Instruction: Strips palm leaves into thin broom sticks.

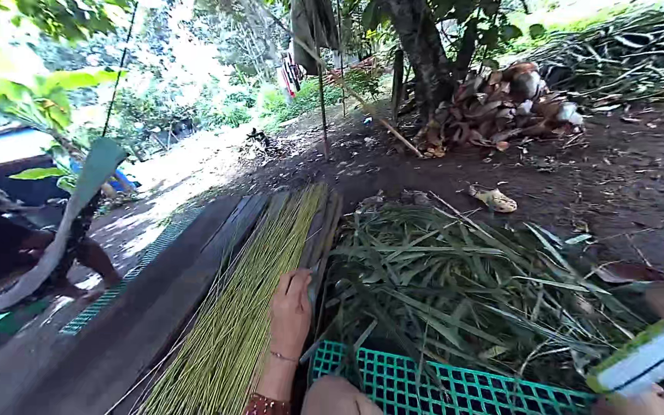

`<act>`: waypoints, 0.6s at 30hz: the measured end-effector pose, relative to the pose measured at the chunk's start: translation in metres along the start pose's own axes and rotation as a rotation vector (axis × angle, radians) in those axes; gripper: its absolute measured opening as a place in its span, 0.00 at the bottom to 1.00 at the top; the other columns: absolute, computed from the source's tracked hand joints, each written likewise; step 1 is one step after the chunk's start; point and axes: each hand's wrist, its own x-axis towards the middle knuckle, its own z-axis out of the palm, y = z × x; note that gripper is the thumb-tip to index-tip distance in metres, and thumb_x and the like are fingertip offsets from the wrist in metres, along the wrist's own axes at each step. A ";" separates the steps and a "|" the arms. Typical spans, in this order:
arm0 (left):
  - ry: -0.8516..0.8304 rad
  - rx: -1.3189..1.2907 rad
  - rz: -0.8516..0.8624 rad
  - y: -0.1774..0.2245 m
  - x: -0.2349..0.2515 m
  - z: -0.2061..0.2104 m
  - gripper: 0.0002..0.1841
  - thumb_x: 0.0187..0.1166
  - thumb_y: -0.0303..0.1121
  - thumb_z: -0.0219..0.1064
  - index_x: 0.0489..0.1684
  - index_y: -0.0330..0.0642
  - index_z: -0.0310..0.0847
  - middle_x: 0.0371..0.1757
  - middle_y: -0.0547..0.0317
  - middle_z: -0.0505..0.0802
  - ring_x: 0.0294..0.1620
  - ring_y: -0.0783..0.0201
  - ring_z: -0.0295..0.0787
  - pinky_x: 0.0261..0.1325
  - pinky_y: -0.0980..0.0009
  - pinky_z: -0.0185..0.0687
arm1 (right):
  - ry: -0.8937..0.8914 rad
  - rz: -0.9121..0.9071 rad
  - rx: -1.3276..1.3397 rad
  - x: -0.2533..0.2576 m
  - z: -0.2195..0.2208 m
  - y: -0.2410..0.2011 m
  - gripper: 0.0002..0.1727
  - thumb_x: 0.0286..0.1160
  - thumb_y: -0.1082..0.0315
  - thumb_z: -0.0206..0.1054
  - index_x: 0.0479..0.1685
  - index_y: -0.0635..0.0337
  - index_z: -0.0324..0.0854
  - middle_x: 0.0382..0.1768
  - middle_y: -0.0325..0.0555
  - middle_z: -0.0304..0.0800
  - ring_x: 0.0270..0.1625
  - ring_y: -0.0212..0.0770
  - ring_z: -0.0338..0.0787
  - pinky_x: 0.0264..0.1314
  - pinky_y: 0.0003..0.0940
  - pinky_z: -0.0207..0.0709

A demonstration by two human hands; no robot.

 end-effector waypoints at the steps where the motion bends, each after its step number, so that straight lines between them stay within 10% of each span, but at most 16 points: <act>1: 0.098 -0.135 -0.064 0.012 0.004 0.004 0.12 0.84 0.25 0.59 0.43 0.26 0.89 0.45 0.43 0.93 0.39 0.64 0.92 0.48 0.72 0.89 | -0.109 0.141 0.006 0.002 0.015 0.000 0.21 0.91 0.48 0.51 0.75 0.41 0.73 0.23 0.19 0.84 0.24 0.21 0.83 0.33 0.20 0.82; 6: 0.404 -0.977 -0.351 0.096 -0.002 0.010 0.08 0.84 0.22 0.60 0.48 0.42 0.84 0.42 0.73 0.96 0.40 0.76 0.95 0.46 0.77 0.93 | -0.384 0.643 0.061 -0.015 0.066 0.038 0.25 0.88 0.64 0.43 0.81 0.50 0.71 0.21 0.20 0.78 0.20 0.18 0.75 0.23 0.15 0.73; 18: 0.422 -1.319 -0.544 0.180 -0.066 0.019 0.03 0.85 0.37 0.66 0.45 0.55 0.85 0.46 0.70 0.97 0.45 0.74 0.96 0.50 0.79 0.92 | -0.484 0.643 0.225 -0.032 0.077 0.066 0.25 0.89 0.63 0.48 0.83 0.50 0.67 0.22 0.22 0.73 0.20 0.19 0.74 0.25 0.15 0.72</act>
